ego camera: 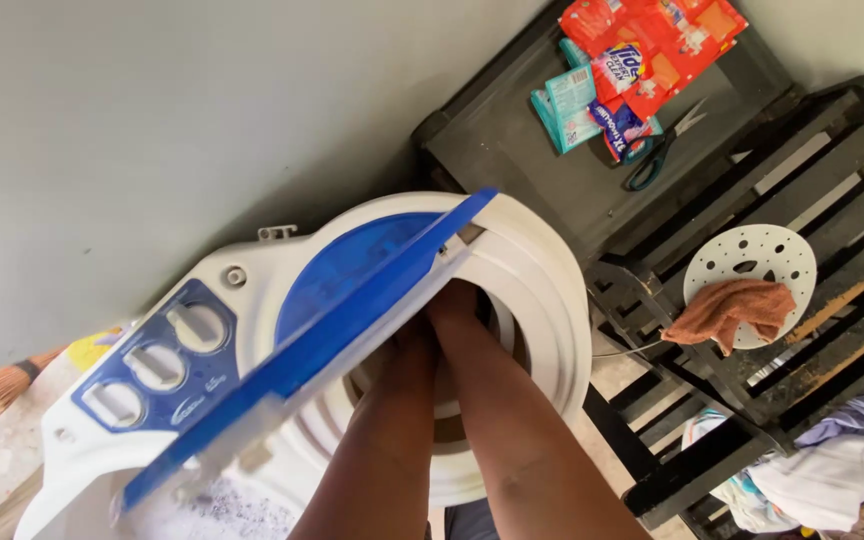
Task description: Hand washing and scrubbing various items of clothing in the tub of a washing machine.
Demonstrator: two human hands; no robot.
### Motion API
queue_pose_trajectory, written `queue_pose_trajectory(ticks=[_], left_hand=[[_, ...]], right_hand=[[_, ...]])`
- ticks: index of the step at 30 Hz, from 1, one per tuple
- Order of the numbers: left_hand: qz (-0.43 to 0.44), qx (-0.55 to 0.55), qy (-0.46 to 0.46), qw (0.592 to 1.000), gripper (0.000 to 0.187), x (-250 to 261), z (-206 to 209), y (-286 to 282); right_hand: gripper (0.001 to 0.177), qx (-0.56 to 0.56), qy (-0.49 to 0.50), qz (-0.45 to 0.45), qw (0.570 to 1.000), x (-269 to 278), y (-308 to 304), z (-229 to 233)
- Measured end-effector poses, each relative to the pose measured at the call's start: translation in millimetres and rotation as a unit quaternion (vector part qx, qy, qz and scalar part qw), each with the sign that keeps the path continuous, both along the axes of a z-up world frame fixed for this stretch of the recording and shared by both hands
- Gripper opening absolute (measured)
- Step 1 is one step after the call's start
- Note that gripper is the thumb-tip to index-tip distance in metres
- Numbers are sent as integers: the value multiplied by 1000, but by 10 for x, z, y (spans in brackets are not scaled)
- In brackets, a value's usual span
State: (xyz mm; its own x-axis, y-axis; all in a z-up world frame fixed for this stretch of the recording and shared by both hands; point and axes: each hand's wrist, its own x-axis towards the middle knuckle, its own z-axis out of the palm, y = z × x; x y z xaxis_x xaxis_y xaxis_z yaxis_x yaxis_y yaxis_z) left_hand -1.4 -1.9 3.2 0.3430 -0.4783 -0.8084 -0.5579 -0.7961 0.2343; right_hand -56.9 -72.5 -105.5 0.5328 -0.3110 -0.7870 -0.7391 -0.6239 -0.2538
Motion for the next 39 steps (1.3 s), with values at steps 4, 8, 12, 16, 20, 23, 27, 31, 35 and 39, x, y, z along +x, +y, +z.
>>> queue_pose_trajectory(ticks=[4, 8, 12, 16, 20, 23, 27, 31, 35, 39], left_hand=[[0, -10, -4, 1000, 56, -129, 149, 265], [6, -36, -2, 999, 52, -333, 497, 430], [25, -53, -7, 998, 50, -451, 867, 803], [-36, -197, -82, 976, 30, -493, 2046, 1585], [35, -481, -139, 865, 28, -564, 2891, 2719], [105, -481, -213, 844, 25, -698, 2873, 3765], [220, -363, -292, 857, 21, -956, 2576, 5178], [243, -299, -333, 861, 20, -1214, 2345, 6120], [231, -282, -328, 872, 20, -1354, 2187, 6421], [272, -263, -337, 862, 20, -1388, 2047, 6427]], right_hand=[[69, 21, -2, 9, 1000, -55, 266, 275], [70, 31, 4, 24, 999, -205, 326, 791], [56, -14, 32, 63, 997, -243, 520, 2046], [37, -85, -211, 40, 973, -522, 1014, 3199], [22, -18, -384, -3, 923, -623, 1785, 3985], [21, 69, -403, 26, 912, -566, 2500, 3948], [41, 106, -270, 193, 937, -410, 3378, 2991], [67, 73, -62, 311, 946, -205, 4057, 2336], [122, -32, -136, 188, 972, -15, 4409, 1867], [131, 38, -293, 46, 954, 265, 4391, 1269]])
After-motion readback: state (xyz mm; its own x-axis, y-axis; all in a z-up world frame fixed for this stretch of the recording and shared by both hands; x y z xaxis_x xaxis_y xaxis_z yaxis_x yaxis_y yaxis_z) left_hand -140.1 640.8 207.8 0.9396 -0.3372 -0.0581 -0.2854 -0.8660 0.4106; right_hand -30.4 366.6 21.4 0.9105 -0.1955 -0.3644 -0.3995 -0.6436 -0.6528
